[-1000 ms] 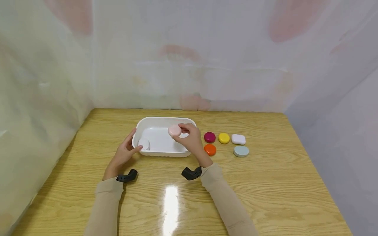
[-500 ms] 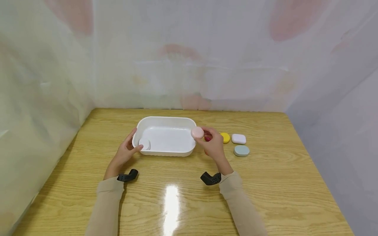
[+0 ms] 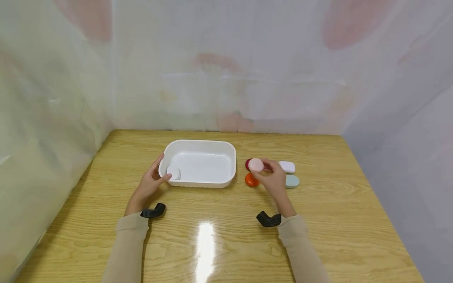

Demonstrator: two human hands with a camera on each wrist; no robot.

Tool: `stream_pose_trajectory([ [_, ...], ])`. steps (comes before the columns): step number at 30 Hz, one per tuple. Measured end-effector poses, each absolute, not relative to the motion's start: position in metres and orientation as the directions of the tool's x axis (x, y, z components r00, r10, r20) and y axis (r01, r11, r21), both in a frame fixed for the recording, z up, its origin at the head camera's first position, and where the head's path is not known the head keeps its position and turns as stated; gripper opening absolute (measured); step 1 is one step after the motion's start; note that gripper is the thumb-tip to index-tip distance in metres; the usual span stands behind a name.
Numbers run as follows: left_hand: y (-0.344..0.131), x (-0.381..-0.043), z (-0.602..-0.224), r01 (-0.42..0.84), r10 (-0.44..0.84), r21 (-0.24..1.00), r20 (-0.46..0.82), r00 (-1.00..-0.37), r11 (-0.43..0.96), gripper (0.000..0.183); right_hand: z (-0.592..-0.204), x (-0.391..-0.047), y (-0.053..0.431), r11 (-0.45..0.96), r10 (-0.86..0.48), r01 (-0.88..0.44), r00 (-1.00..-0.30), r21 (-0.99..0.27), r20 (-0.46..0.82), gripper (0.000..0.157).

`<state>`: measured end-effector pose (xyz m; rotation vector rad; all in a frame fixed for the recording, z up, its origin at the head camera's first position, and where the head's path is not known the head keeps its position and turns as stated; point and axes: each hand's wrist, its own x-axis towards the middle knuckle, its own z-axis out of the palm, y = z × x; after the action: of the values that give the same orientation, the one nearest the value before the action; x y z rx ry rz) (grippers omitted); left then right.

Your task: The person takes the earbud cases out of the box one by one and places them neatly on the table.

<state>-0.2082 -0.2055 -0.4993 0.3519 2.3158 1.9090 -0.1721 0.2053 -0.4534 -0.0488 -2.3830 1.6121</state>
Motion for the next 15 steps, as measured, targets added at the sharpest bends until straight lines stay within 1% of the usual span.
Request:
stream_pose_trajectory([
  [3, -0.205, -0.208, -0.500, 0.105, 0.256, 0.979, 0.058, -0.965, 0.174, 0.084, -0.459, -0.167, 0.213, 0.413, 0.197, -0.089, -0.963, -0.907, 0.184, 0.045],
  [9, -0.206, -0.208, -0.500, 0.090, 0.249, 0.980, 0.044, -0.968, 0.177, 0.084, -0.465, -0.158, 0.221, 0.498, 0.242, 0.017, -0.963, -0.867, 0.120, 0.047],
  [15, -0.206, -0.208, -0.500, 0.091, 0.252, 0.980, 0.045, -0.967, 0.177, 0.084, -0.471, -0.153, 0.224, 0.564, 0.236, 0.024, -0.963, -0.825, 0.133, 0.045],
])
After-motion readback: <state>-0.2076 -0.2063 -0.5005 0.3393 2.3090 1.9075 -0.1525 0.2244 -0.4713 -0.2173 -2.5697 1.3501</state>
